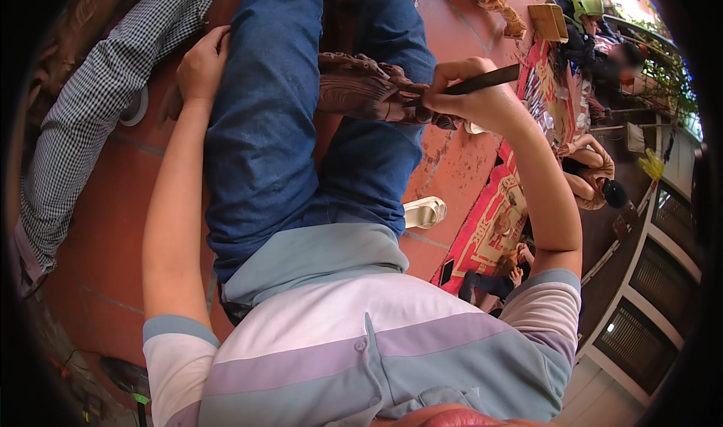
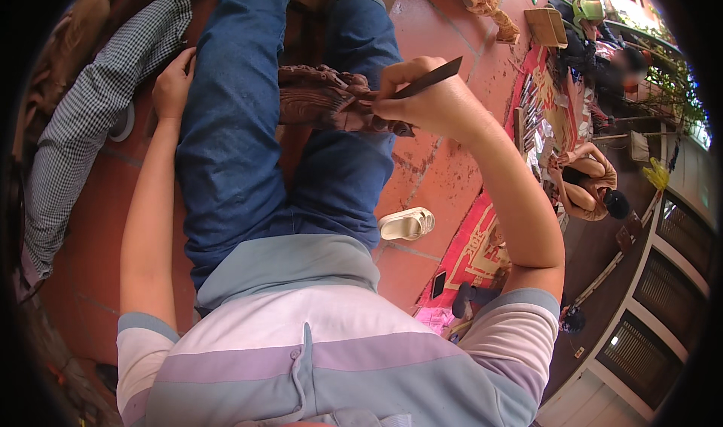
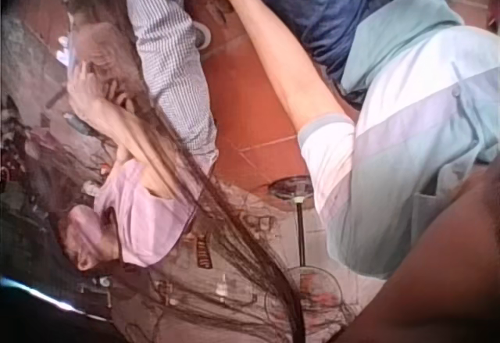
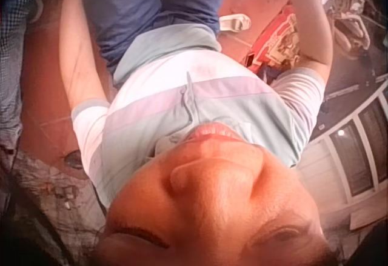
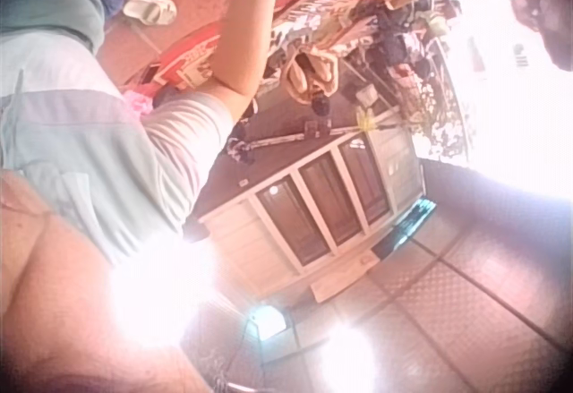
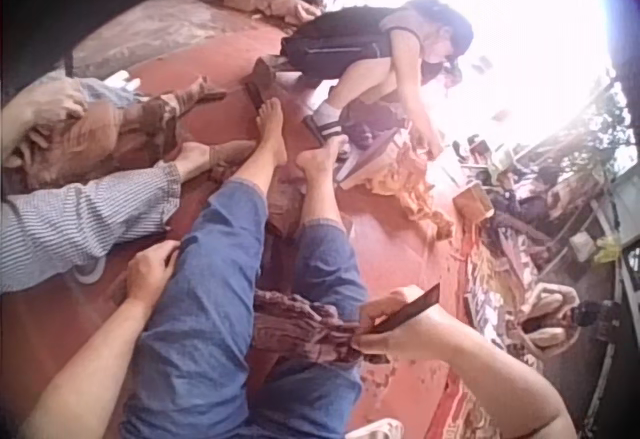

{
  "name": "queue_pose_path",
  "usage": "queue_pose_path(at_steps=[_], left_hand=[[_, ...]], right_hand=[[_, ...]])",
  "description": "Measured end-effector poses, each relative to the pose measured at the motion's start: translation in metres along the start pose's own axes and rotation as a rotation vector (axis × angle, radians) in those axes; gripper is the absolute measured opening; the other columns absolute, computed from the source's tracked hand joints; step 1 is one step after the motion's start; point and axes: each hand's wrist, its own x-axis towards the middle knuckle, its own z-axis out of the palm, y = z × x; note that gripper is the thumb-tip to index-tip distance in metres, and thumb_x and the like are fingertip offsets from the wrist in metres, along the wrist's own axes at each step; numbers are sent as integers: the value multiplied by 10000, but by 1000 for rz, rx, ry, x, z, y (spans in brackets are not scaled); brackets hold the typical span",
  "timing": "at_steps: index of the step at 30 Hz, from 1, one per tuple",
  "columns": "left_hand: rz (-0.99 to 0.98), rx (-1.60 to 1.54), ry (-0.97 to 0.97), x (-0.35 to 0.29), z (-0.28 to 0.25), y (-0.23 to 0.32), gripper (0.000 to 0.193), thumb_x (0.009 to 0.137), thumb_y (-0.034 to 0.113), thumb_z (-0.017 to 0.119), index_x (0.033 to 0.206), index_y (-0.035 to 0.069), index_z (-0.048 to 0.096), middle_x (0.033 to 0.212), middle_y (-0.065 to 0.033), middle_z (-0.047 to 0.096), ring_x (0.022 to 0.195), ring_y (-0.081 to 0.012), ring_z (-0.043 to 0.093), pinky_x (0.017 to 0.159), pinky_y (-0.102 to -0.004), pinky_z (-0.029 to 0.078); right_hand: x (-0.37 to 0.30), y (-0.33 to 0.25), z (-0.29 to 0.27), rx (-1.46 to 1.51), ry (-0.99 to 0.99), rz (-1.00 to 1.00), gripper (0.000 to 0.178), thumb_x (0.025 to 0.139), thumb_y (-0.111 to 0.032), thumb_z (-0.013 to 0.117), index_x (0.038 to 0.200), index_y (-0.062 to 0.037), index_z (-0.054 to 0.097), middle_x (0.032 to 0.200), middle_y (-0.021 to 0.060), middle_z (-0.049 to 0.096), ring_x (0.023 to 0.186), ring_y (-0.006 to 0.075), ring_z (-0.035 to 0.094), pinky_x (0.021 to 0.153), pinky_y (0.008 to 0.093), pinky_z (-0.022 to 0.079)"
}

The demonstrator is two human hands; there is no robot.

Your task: The person sits on the floor and carves a dark wooden object using a chisel. They hold the wood with one hand and use the chisel with the other to shape and refine the surface. The person occasionally rotates the object to access different areas.

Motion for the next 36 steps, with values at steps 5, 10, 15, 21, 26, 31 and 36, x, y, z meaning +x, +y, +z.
queue_pose_path(at_steps=[5,10,15,21,26,31,36], left_hand=[[-22,-5,-11,1,-1,-2,239,936,342,528,1100,236,667,1024,-39,690,887,-308,660,733,-416,532],[-15,26,-16,2,-1,0,241,936,343,527,1101,235,667,1022,-39,691,890,-305,660,734,-420,532],[-11,27,-6,-1,-1,-3,242,937,343,527,1100,233,668,1021,-36,692,889,-306,660,736,-415,532],[-21,12,-16,0,-1,4,243,936,343,530,1099,228,668,1023,-39,692,891,-308,660,739,-413,532],[-9,-2,-4,-1,-1,-1,245,935,344,530,1100,226,667,1026,-42,691,894,-309,659,743,-411,531],[-4,25,0,1,-1,4,239,934,338,535,1100,227,666,1028,-42,690,892,-309,659,743,-410,532],[-33,-12,-14,1,0,1,233,932,331,539,1098,229,668,1028,-38,690,892,-304,661,741,-408,533]], right_hand=[[-8,13,-1,177,92,-87,115,745,-142,708,742,-35,669,625,38,625,574,94,582,533,262,447],[-5,26,22,51,130,-284,101,722,-134,720,745,-53,665,673,41,638,614,126,599,560,283,463],[-10,-6,-3,-4,-18,-56,84,699,-105,705,714,-44,648,632,63,615,582,164,594,550,306,463],[-2,16,14,-33,100,-306,77,676,-86,697,701,-34,648,619,77,612,561,165,586,540,306,464],[0,-6,4,-116,27,-228,67,684,-101,680,707,-42,656,619,72,608,564,174,588,546,300,463],[-3,-2,2,-38,7,-135,82,690,-116,678,705,-39,653,624,62,617,570,144,585,541,288,458],[3,-6,7,-16,43,-206,100,710,-130,695,708,-39,656,630,57,633,570,121,588,538,274,451]])
